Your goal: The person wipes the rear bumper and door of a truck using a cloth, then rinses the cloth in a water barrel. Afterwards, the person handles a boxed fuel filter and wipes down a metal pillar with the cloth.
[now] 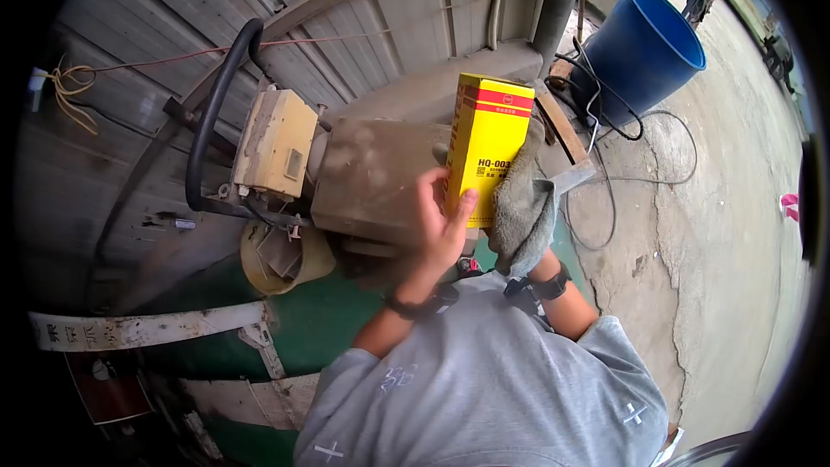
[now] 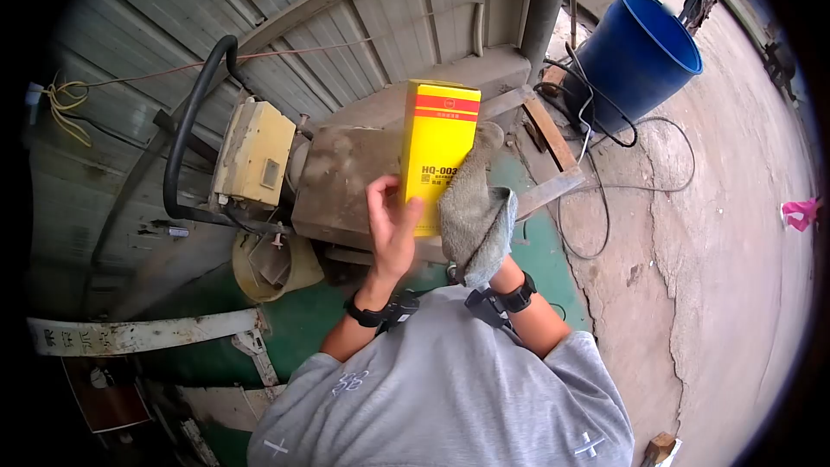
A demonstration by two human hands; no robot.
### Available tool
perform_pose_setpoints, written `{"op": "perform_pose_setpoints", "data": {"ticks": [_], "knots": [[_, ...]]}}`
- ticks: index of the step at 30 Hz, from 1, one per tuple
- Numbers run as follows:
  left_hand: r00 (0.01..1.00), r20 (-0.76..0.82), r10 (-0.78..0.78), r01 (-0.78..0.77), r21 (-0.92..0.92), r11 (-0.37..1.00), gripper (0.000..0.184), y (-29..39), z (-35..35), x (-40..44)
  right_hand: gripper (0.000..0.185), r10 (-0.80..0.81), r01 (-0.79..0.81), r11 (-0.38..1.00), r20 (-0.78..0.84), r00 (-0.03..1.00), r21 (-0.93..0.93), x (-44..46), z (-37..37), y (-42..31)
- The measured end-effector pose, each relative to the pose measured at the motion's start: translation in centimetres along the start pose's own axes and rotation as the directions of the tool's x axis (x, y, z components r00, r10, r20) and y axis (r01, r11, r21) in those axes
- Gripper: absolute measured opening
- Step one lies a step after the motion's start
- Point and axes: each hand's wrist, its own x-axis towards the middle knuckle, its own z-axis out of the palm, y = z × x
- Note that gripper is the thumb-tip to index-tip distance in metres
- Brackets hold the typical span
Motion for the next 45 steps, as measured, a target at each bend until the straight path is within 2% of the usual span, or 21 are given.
{"op": "perform_pose_setpoints", "data": {"ticks": [3,4,6,8,9,12,16,19,21,23,29,35,37,41,44,45], "knots": [[0.998,-0.037,-0.060,0.060,0.005,0.998,0.043,-0.5,0.7,-1.1,0.039,-0.033,0.003,0.974,0.130,0.991,0.225,0.7,-0.9,3.0],[1.000,-0.019,-0.011,0.013,0.114,0.993,0.042,-0.6,0.6,-1.1,0.039,-0.084,0.071,0.993,0.133,0.988,0.098,0.9,-1.2,4.1],[0.997,0.028,0.070,-0.075,0.334,0.940,0.041,-0.6,0.1,-1.5,0.041,-0.113,0.115,0.993,0.105,0.988,-0.014,1.4,-1.9,6.6],[0.988,0.040,0.147,-0.151,0.381,0.912,0.042,-1.0,0.4,-1.9,0.042,-0.186,0.193,0.972,0.067,0.980,-0.131,1.9,-2.5,7.7],[0.981,0.045,0.186,-0.188,0.406,0.894,0.043,-1.1,0.5,-2.1,0.044,-0.189,0.192,0.977,0.043,0.981,-0.089,2.1,-2.6,7.0],[0.971,0.080,0.223,-0.234,0.484,0.843,0.047,0.2,0.4,-2.6,0.050,-0.103,0.108,0.973,-0.031,0.994,0.206,1.9,-2.3,2.5],[0.964,0.119,0.236,-0.263,0.521,0.812,0.047,0.8,-0.7,-4.1,0.049,-0.089,0.091,0.968,-0.017,0.996,0.234,1.6,-4.6,0.6],[0.973,0.141,0.183,-0.230,0.505,0.832,0.048,1.9,-2.6,-5.4,0.049,-0.064,0.050,0.978,0.064,0.996,0.203,0.6,-6.3,0.1],[0.980,0.133,0.145,-0.195,0.561,0.804,0.048,2.9,-4.0,-6.7,0.049,-0.036,0.011,0.983,0.132,0.991,0.184,0.2,-6.7,0.2],[0.983,0.095,0.160,-0.185,0.590,0.786,0.048,3.9,-5.2,-8.1,0.048,-0.022,-0.014,0.986,0.205,0.978,0.169,0.2,-6.3,0.2],[0.996,-0.090,-0.005,0.059,0.604,0.795,0.042,8.7,-7.5,-13.1,0.048,0.001,-0.046,0.994,0.426,0.905,0.095,0.9,-3.4,0.1],[0.982,-0.188,-0.033,0.148,0.640,0.754,0.044,11.0,-7.3,-16.2,0.048,0.034,-0.020,0.999,0.588,0.808,-0.030,0.3,-3.1,-0.8],[0.980,-0.199,-0.015,0.152,0.694,0.704,0.042,11.2,-7.0,-16.8,0.048,0.029,0.010,0.998,0.620,0.784,-0.059,0.1,-3.0,-1.2],[0.970,-0.237,0.045,0.140,0.704,0.697,0.047,10.5,-6.6,-17.8,0.048,-0.032,0.150,0.981,0.665,0.746,-0.121,0.2,-1.1,-2.5],[0.960,-0.279,0.020,0.176,0.659,0.732,0.047,10.0,-6.0,-18.3,0.048,-0.202,0.403,0.899,0.655,0.729,-0.172,0.2,2.7,-5.5],[0.958,-0.286,0.031,0.172,0.656,0.735,0.047,9.6,-5.9,-18.4,0.039,-0.325,0.531,0.831,0.629,0.706,-0.167,0.0,4.2,-7.1]]}}
